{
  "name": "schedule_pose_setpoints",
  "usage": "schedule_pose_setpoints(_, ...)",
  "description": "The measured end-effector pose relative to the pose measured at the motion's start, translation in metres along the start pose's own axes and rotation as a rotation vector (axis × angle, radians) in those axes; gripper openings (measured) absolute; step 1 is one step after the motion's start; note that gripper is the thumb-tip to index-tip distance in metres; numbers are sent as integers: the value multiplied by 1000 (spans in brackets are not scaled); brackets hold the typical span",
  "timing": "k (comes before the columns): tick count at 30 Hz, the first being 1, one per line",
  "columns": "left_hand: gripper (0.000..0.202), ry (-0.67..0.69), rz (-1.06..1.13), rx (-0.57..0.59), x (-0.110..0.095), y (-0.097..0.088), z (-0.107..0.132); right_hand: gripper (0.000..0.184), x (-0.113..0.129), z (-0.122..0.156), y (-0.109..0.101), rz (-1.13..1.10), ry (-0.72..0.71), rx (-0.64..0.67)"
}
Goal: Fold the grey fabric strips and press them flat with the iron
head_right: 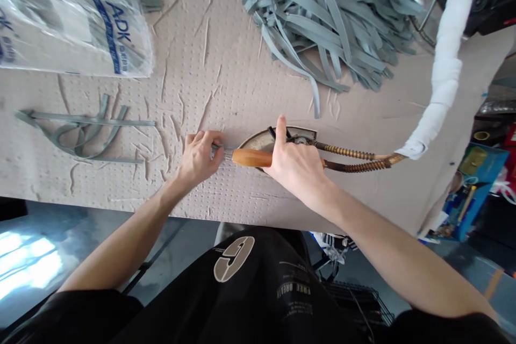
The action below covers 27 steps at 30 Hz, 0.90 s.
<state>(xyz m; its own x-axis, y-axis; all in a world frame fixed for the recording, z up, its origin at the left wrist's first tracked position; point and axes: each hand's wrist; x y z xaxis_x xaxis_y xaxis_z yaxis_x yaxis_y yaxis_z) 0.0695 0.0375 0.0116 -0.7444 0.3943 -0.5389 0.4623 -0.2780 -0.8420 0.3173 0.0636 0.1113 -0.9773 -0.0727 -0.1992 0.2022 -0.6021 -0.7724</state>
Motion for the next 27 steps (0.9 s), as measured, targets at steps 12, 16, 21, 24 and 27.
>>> schedule_pose_setpoints(12,24,-33,31,-23,-5,4,3,112,23,0,-6,85,25,-34)
schedule_pose_setpoints(16,27,-48,53,32,-8,-3,3,107,35,1,-6,65,-47,-83)
schedule_pose_setpoints(21,20,-112,108,63,-11,-14,3,106,35,2,-5,28,-58,-88)
schedule_pose_setpoints(24,18,-198,135,34,-11,-17,4,108,33,3,-5,-5,-38,-79)
schedule_pose_setpoints(27,13,-263,175,7,-10,-18,4,112,33,3,-4,-46,-31,-67)
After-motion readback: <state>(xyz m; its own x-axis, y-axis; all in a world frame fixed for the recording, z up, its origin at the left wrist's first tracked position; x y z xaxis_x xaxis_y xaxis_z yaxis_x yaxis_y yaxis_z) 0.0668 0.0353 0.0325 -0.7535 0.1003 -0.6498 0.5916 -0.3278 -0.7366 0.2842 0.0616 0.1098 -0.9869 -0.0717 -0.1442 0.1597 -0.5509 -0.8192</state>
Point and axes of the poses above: each hand's wrist, its own z-axis away from the middle knuckle, its own y-axis out of the palm, x = y × z, and after that the axes turned 14 degrees about y, right-handed
